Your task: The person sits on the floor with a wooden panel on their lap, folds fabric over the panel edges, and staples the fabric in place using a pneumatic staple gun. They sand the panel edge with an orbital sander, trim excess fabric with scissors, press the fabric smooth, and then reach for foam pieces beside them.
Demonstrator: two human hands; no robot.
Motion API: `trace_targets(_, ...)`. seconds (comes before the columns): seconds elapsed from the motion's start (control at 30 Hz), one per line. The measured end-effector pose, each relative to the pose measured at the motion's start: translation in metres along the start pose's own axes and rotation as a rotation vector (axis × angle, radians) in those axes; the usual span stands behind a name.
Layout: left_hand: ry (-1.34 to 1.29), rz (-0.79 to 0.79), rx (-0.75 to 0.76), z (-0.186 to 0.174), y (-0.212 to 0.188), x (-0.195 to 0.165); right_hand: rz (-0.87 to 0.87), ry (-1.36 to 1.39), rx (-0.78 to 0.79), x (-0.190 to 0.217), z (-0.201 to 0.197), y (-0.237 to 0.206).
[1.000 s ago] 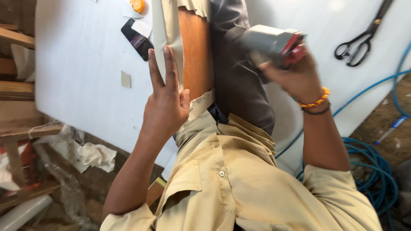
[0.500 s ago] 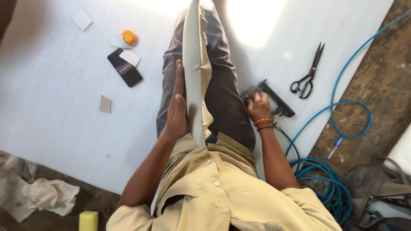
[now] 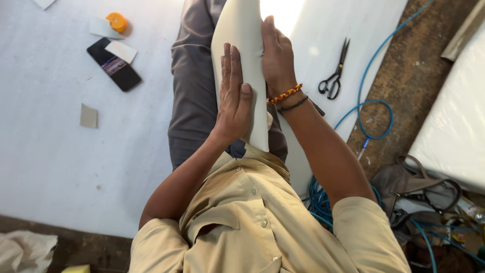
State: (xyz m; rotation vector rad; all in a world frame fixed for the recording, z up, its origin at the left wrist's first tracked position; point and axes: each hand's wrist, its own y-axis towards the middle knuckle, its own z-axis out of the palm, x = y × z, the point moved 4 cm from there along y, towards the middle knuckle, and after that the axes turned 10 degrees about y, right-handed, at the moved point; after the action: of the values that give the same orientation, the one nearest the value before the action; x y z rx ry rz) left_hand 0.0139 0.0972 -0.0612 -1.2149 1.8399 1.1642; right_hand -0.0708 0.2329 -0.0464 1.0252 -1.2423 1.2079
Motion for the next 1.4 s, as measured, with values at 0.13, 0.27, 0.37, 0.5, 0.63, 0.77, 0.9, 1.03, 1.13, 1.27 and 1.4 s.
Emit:
trace_targets(0.13, -0.233, 0.001, 0.024, 0.014, -0.005, 0.041, -0.004, 0.1, 0.006, -0.024, -0.013, 0.005)
trace_targets(0.27, -0.376, -0.335, 0.052, 0.029, 0.012, 0.113, 0.072, 0.031, -0.049, -0.035, -0.005, 0.005)
trace_targets(0.37, -0.669, -0.377, 0.016, 0.033, 0.027, 0.129, 0.014, -0.038, -0.071, -0.03, 0.01, 0.005)
trace_targets(0.5, -0.593, -0.24, 0.03, 0.016, 0.038, 0.112, -0.074, 0.02, 0.0, -0.024, 0.032, 0.002)
trace_targets(0.63, -0.36, -0.058, 0.023, -0.017, 0.039, 0.057, -0.043, 0.127, 0.004, -0.028, 0.03, -0.006)
trace_targets(0.77, 0.129, -0.075, 0.201, -0.027, 0.027, 0.012, -0.268, -0.108, 0.098, -0.023, 0.021, -0.008)
trace_targets(0.9, -0.129, -0.03, 0.171, -0.03, 0.027, 0.02, -0.456, -0.445, 0.084, -0.02, 0.027, -0.003)
trace_targets(1.03, -0.684, -0.21, 0.061, -0.017, 0.032, 0.073, 0.008, -0.018, -0.062, -0.039, 0.038, 0.0)
trace_targets(1.13, -1.064, -0.479, 0.067, 0.006, 0.034, 0.104, 0.004, 0.008, -0.054, -0.037, 0.048, -0.004)
trace_targets(1.27, -1.104, -0.426, 0.081, -0.004, 0.049, 0.101, 0.007, -0.025, -0.082, -0.032, 0.052, -0.006)
trace_targets(1.4, -0.58, -0.104, 0.117, -0.032, 0.07, 0.063, -0.055, -0.023, -0.123, -0.034, 0.052, -0.007)
